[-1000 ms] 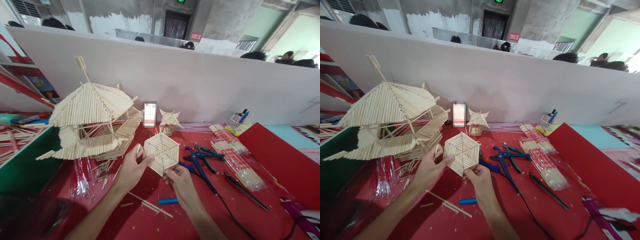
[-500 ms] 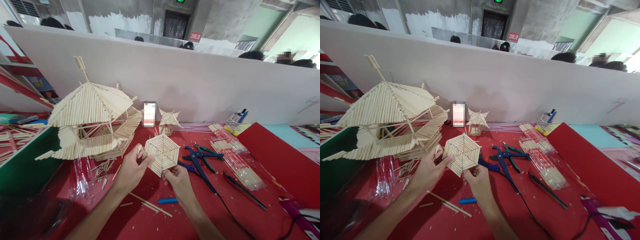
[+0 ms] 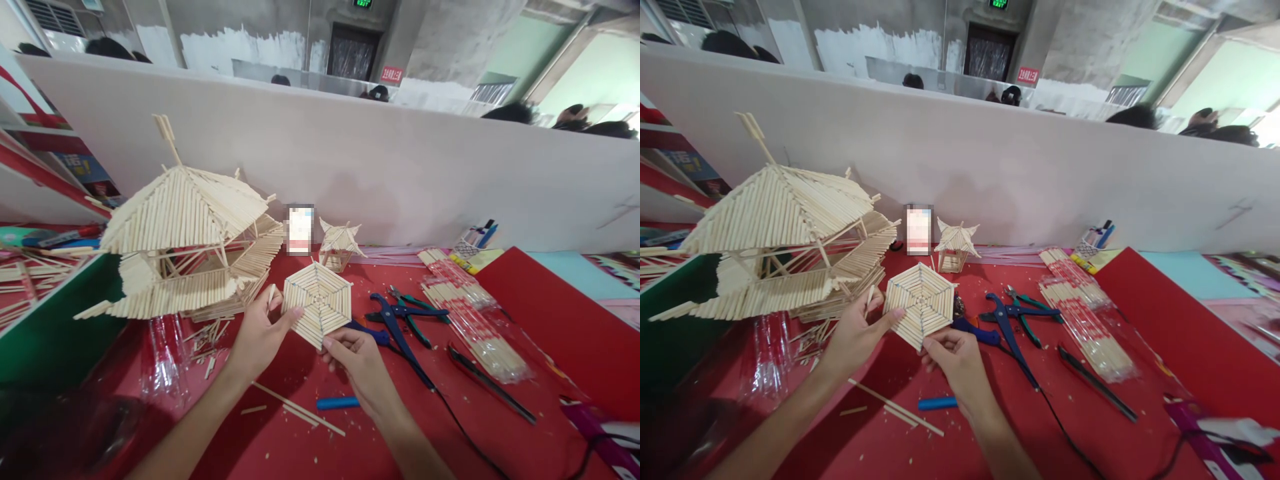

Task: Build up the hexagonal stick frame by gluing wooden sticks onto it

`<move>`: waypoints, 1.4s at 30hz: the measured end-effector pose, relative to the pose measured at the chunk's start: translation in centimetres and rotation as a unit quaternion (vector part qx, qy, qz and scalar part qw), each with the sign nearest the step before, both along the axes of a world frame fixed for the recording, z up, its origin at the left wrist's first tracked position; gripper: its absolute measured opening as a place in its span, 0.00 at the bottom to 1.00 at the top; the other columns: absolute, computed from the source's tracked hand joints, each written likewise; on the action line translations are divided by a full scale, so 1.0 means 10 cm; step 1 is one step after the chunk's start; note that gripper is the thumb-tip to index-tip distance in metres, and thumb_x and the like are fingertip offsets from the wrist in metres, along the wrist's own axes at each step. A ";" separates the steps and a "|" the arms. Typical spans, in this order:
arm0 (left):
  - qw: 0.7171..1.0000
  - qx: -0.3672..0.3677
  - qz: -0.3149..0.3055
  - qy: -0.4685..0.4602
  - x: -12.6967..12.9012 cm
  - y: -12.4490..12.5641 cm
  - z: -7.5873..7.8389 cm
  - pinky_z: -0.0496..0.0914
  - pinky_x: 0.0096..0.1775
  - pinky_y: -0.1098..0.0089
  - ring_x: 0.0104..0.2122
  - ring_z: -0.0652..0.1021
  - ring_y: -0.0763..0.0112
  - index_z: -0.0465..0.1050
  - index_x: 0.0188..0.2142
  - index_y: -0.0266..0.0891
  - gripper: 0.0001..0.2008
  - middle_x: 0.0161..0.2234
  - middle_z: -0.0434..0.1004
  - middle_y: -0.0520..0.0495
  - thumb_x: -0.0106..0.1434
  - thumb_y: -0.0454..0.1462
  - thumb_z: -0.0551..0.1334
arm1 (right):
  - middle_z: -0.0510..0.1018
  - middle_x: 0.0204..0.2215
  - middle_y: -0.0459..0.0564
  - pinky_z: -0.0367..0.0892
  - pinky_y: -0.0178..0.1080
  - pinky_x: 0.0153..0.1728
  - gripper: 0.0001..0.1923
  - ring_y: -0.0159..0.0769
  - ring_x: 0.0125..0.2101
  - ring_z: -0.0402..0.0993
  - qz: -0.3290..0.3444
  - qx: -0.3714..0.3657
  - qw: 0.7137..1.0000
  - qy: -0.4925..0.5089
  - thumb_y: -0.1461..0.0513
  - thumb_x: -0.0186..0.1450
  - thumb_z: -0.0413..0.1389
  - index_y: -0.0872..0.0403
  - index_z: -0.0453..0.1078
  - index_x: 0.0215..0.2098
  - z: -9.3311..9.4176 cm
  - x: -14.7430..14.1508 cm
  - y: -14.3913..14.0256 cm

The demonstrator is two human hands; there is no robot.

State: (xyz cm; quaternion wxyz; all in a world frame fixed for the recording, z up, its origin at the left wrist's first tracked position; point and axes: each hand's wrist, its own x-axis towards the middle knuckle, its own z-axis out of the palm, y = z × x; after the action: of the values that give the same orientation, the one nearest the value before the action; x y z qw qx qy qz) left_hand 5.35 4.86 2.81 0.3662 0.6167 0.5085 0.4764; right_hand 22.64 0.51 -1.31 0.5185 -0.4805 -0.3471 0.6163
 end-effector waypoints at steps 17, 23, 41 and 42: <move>0.998 -0.006 -0.004 0.062 0.03 -0.06 -0.10 0.56 0.30 0.70 0.25 0.57 0.73 0.49 0.27 0.44 0.18 0.24 0.51 0.59 0.63 0.42 0.61 | 0.75 0.18 0.45 0.63 0.32 0.19 0.09 0.31 0.18 0.69 -0.030 0.063 0.986 -0.149 0.59 0.59 0.59 0.54 0.69 0.23 -0.08 -0.08 -0.05; 0.997 -0.012 0.006 0.070 0.02 -0.05 -0.09 0.57 0.30 0.71 0.25 0.57 0.73 0.49 0.27 0.44 0.18 0.24 0.50 0.59 0.62 0.43 0.61 | 0.74 0.18 0.45 0.62 0.31 0.18 0.13 0.30 0.18 0.67 -0.027 0.052 0.994 -0.096 0.55 0.57 0.62 0.55 0.69 0.24 -0.10 -0.09 -0.03; 0.999 -0.026 -0.031 0.015 0.00 0.02 -0.07 0.56 0.30 0.71 0.26 0.56 0.74 0.48 0.27 0.44 0.19 0.25 0.50 0.59 0.59 0.41 0.62 | 0.74 0.16 0.45 0.57 0.29 0.17 0.10 0.26 0.17 0.65 -0.030 -0.034 0.998 0.041 0.60 0.46 0.67 0.57 0.71 0.19 -0.03 -0.06 0.02; 0.999 -0.026 -0.033 0.018 0.00 0.01 -0.08 0.56 0.30 0.71 0.26 0.56 0.74 0.48 0.27 0.44 0.18 0.26 0.50 0.59 0.60 0.42 0.62 | 0.74 0.15 0.45 0.57 0.29 0.17 0.09 0.26 0.16 0.65 -0.026 -0.038 0.998 0.035 0.61 0.46 0.66 0.57 0.72 0.18 -0.03 -0.06 0.02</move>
State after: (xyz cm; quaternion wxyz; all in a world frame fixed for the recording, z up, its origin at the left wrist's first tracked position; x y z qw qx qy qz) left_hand 5.32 4.98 2.05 0.3885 0.6322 0.5062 0.4396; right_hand 22.06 0.72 -1.62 0.5279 -0.4869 -0.2924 0.6315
